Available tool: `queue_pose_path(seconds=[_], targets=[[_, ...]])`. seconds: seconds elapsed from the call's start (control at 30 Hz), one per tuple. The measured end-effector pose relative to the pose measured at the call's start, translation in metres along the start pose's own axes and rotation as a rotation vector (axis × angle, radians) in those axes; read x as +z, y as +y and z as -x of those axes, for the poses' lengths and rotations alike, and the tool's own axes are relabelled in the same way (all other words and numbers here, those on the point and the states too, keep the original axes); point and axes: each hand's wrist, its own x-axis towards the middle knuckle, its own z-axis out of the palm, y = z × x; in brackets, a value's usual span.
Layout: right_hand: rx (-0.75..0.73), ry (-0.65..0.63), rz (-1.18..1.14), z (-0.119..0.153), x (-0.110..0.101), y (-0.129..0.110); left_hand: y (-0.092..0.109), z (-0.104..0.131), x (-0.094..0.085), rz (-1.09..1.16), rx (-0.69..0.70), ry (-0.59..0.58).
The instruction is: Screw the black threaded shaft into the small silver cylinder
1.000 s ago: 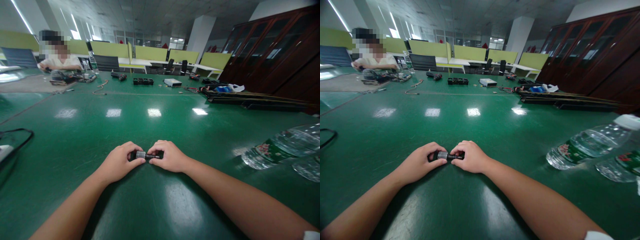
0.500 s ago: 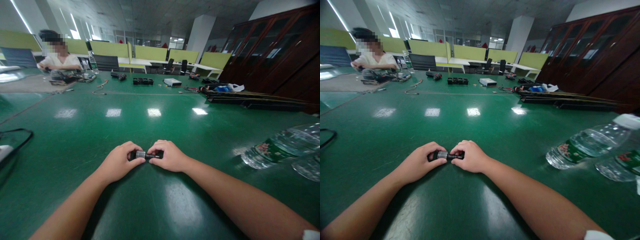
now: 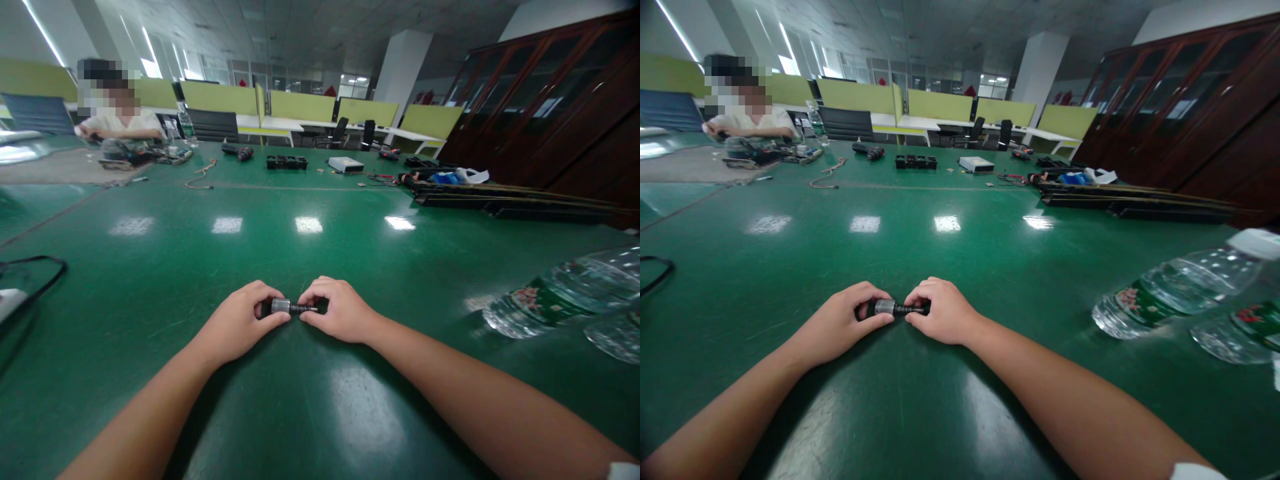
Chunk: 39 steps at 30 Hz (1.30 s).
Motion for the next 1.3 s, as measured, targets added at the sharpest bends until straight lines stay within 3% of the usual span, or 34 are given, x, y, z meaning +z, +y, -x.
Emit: queue_pose_path(seconds=[0.27,0.53,0.8,1.3], targets=[[0.075,0.04,0.078,0.0014,-0.0013,-0.0005,-0.0003,0.0002,0.0005,-0.004,-0.028,0.031],[0.257,0.107,0.18,0.002,-0.0035,-0.0009,-0.0025,0.0001,0.0001,-0.001,-0.087,0.09],[0.288,0.121,0.21,0.0021,-0.0043,-0.0029,-0.0025,0.0001,0.0007,0.009,-0.09,0.093],[0.035,0.051,-0.041,-0.0007,0.0,-0.0004,-0.0021,0.0006,-0.001,0.011,-0.036,0.054]])
